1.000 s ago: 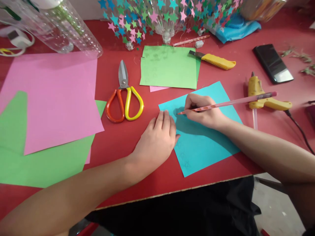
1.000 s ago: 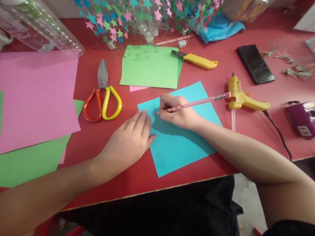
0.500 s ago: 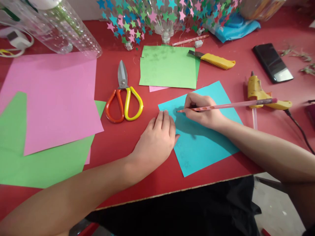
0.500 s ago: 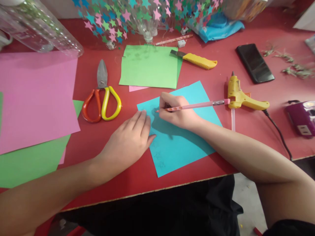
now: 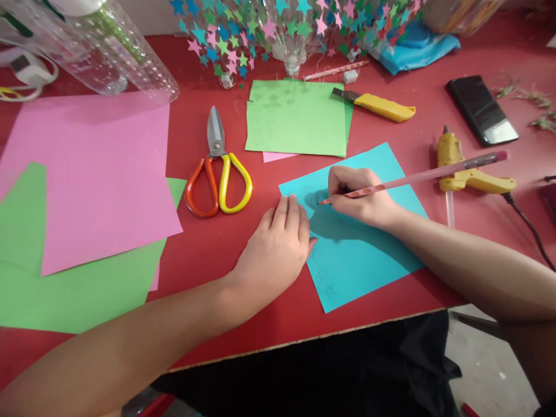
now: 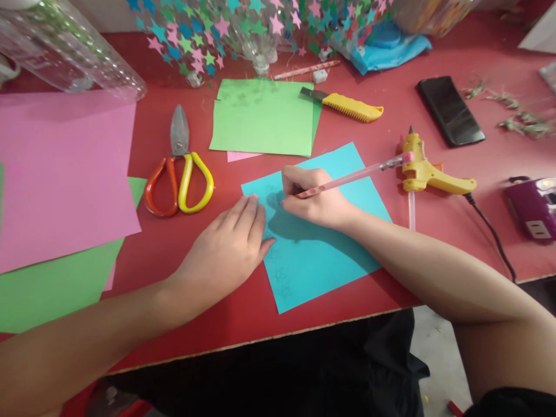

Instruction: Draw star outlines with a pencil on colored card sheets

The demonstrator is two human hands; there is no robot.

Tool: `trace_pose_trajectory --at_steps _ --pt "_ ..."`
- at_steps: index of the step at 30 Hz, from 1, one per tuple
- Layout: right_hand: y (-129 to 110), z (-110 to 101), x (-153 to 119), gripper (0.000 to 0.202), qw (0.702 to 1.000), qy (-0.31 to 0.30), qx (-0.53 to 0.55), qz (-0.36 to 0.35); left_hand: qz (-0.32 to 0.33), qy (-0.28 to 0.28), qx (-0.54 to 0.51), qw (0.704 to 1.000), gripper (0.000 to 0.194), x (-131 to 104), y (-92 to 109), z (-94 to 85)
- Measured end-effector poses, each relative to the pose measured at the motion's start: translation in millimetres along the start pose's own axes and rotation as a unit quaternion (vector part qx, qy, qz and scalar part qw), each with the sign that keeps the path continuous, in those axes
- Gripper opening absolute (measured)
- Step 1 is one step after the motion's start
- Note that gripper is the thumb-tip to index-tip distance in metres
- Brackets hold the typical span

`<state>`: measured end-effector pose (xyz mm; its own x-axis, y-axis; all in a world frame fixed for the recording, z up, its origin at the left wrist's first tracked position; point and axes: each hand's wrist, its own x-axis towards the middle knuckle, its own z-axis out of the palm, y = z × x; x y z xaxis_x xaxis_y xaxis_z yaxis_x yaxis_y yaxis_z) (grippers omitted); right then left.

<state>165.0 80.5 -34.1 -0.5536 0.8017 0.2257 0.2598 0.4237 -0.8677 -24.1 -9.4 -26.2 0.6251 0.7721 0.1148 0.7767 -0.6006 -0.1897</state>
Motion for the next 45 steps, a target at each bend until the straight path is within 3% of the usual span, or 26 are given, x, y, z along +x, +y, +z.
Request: trace_pose_trajectory --at_steps 29,45 --pt "-0.3 4.2 -1.9 0.016 0.999 -0.036 -0.027 -0.014 0.002 0.0 0.0 1.0 0.047 -0.5 0.3 0.6" --pt "-3.0 5.7 -2.5 0.019 0.998 0.036 -0.045 0.001 0.005 0.014 0.014 1.0 0.046 -0.5 0.1 1.8"
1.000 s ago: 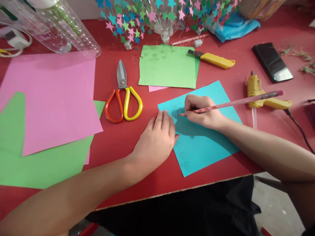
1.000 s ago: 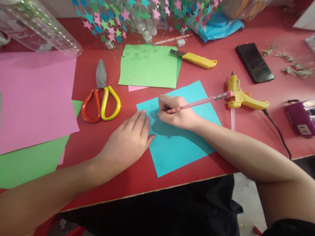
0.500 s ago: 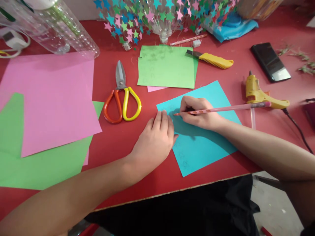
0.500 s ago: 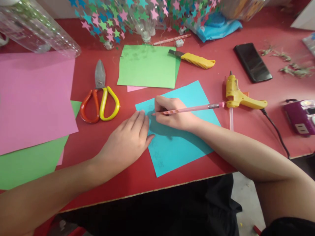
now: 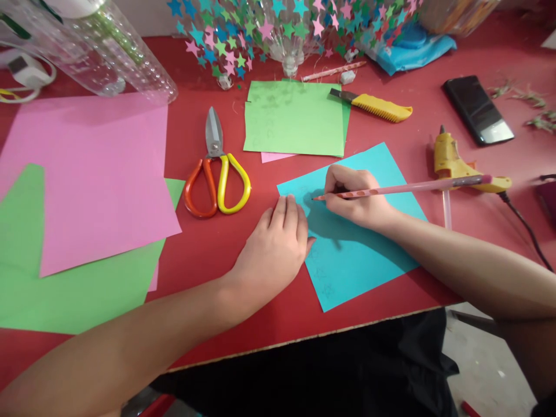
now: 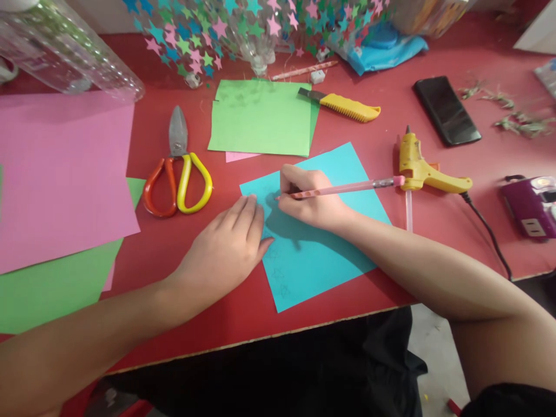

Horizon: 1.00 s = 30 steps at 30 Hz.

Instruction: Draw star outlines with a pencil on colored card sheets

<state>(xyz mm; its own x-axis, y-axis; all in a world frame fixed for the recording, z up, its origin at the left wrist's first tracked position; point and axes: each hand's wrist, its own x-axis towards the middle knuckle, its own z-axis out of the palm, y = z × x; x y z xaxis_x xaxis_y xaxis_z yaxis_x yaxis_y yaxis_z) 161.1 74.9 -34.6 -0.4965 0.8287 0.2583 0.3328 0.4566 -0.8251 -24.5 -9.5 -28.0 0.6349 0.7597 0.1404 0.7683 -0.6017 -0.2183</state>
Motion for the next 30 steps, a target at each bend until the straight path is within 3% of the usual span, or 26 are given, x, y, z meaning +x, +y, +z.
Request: trace_pose_trajectory --at_steps 12,30 --pt "2.2 -0.6 1.3 0.017 1.0 0.026 0.001 -0.005 -0.003 -0.004 -0.009 1.0 0.046 -0.1 -0.3 -0.8" --pt "1.1 -1.3 -1.9 0.015 0.999 -0.047 0.008 -0.013 0.003 0.008 0.008 1.0 0.048 -1.0 -0.3 1.6"
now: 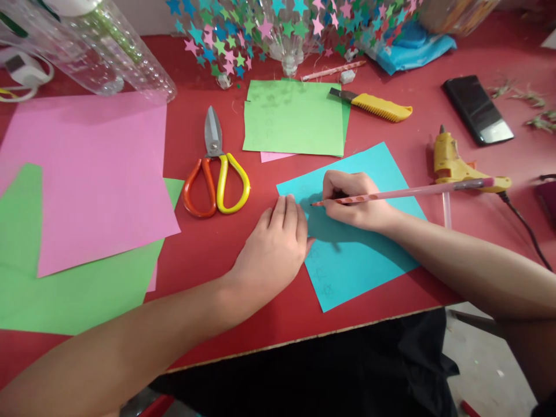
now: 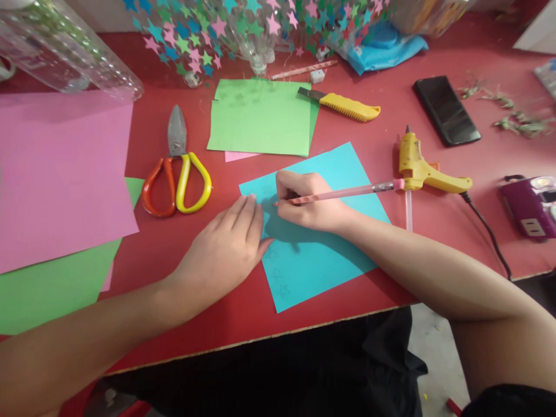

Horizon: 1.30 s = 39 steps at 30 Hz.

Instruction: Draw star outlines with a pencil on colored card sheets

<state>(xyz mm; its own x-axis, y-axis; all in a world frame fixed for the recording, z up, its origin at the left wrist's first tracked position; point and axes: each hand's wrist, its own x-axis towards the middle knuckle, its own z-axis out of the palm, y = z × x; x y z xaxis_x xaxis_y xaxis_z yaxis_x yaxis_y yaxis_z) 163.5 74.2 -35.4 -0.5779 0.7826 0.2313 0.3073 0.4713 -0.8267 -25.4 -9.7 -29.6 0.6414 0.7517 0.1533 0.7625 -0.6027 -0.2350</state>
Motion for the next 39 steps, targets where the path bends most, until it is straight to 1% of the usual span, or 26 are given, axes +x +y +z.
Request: trace_pose_trajectory --at_steps 9,15,17,20,22,24,28,30,33,36,39 --pt "-3.7 -0.2 0.3 0.017 1.0 -0.018 0.016 0.001 -0.002 0.006 -0.006 1.0 0.048 -0.4 0.2 0.1" --pt "-1.3 -0.8 1.4 0.017 0.999 -0.008 0.031 0.002 0.001 0.007 -0.01 1.0 0.048 0.2 -0.2 1.0" --pt "-2.0 -2.0 3.2 0.016 0.997 0.009 0.075 0.032 0.0 0.003 -0.012 1.0 0.047 0.2 0.1 1.0" --pt "-7.5 -5.4 6.2 0.016 0.982 0.037 0.158 0.1 -0.003 -0.004 -0.011 1.0 0.047 -0.1 0.8 0.3" --pt "-13.7 -8.7 7.3 0.015 0.976 0.037 0.172 0.128 -0.004 -0.007 -0.015 1.0 0.048 -0.1 0.4 -0.1" --pt "-20.3 -12.1 7.3 0.012 0.978 0.02 0.153 0.137 -0.009 -0.013 -0.022 1.0 0.048 0.3 -1.3 0.1" --pt "-25.3 -15.1 5.7 0.013 0.992 -0.024 0.091 0.089 -0.035 -0.038 -0.028 0.998 0.047 1.9 -7.4 3.0" --pt "-21.3 -13.1 5.3 0.012 0.993 -0.019 0.082 0.081 -0.04 -0.049 -0.023 0.998 0.047 2.3 -9.4 4.6" --pt "-11.0 -7.1 4.5 0.014 0.991 0.012 0.092 0.099 -0.034 -0.052 -0.012 0.998 0.047 1.8 -9.5 5.5" --pt "-3.0 -2.5 2.3 0.013 0.995 0.003 0.07 0.064 -0.038 -0.047 -0.013 0.998 0.047 1.4 -9.7 4.3" --pt "0.1 -1.7 -0.3 0.012 0.999 -0.013 0.037 0.027 -0.044 -0.04 -0.024 0.998 0.043 3.1 -15.1 2.3"
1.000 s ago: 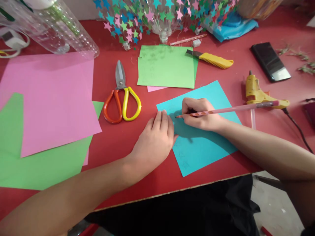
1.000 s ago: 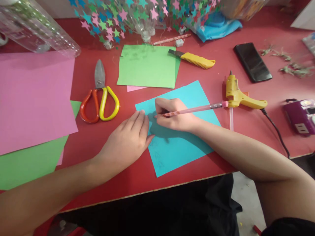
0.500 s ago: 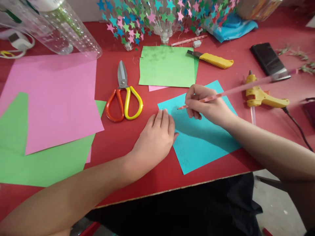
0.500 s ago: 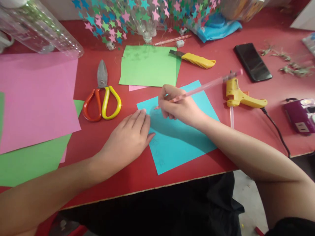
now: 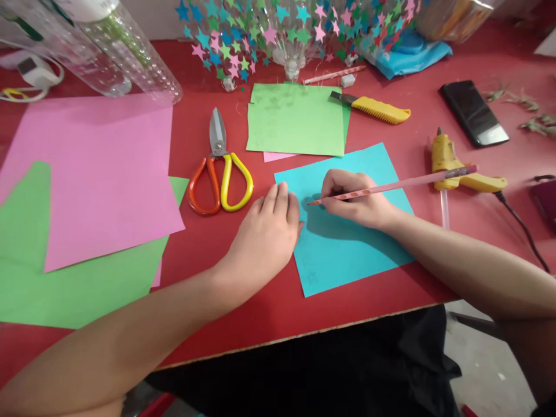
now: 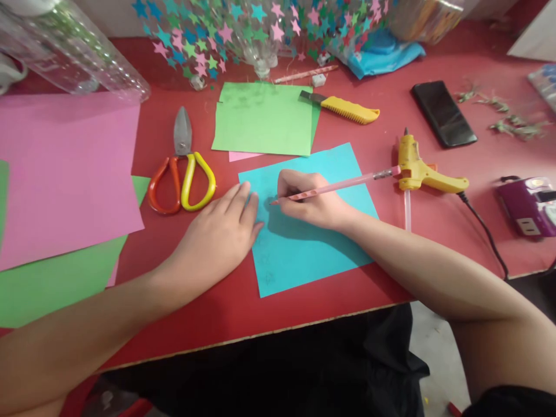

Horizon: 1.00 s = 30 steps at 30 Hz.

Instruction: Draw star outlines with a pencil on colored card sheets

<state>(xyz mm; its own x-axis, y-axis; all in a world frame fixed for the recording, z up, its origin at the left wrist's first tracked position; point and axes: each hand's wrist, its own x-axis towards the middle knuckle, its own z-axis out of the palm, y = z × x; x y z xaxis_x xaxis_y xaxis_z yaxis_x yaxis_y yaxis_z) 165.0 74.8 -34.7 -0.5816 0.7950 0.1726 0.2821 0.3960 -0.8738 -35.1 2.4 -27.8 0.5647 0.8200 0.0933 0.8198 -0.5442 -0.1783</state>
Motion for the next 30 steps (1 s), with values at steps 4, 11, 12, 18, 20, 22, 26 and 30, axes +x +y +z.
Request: trace_pose_trajectory --at_steps 4,11,12,18,20,22,26,30 --pt "1.0 -1.2 -1.4 0.013 1.0 -0.016 -0.007 -0.015 0.01 0.013 -0.007 1.0 0.038 5.5 -12.2 -2.2" --pt "0.5 -2.1 -0.4 0.013 0.999 -0.04 0.007 -0.015 0.016 0.043 -0.011 0.999 0.039 8.3 -15.9 0.1" --pt "0.2 -2.1 -0.4 0.013 0.999 -0.042 0.008 -0.016 0.013 0.039 -0.014 0.999 0.039 8.1 -15.0 0.2" --pt "-0.1 0.2 0.2 0.016 0.999 -0.03 -0.01 -0.012 0.015 0.025 -0.005 1.0 0.042 7.0 -11.9 -0.8" --pt "0.3 1.3 0.6 0.016 1.0 -0.016 -0.019 -0.011 0.022 0.026 0.005 0.999 0.042 6.8 -11.8 -1.0" --pt "0.5 2.2 0.9 0.017 1.0 -0.003 -0.024 -0.015 0.024 0.027 0.006 0.999 0.041 6.7 -11.9 -1.0" --pt "0.1 3.0 1.0 0.018 0.999 0.011 -0.029 -0.02 0.019 0.024 -0.004 1.0 0.041 7.0 -11.8 -0.6" --pt "-0.5 3.2 0.6 0.018 0.999 0.015 -0.035 -0.013 0.016 0.028 -0.01 0.999 0.041 7.2 -11.7 -0.2"
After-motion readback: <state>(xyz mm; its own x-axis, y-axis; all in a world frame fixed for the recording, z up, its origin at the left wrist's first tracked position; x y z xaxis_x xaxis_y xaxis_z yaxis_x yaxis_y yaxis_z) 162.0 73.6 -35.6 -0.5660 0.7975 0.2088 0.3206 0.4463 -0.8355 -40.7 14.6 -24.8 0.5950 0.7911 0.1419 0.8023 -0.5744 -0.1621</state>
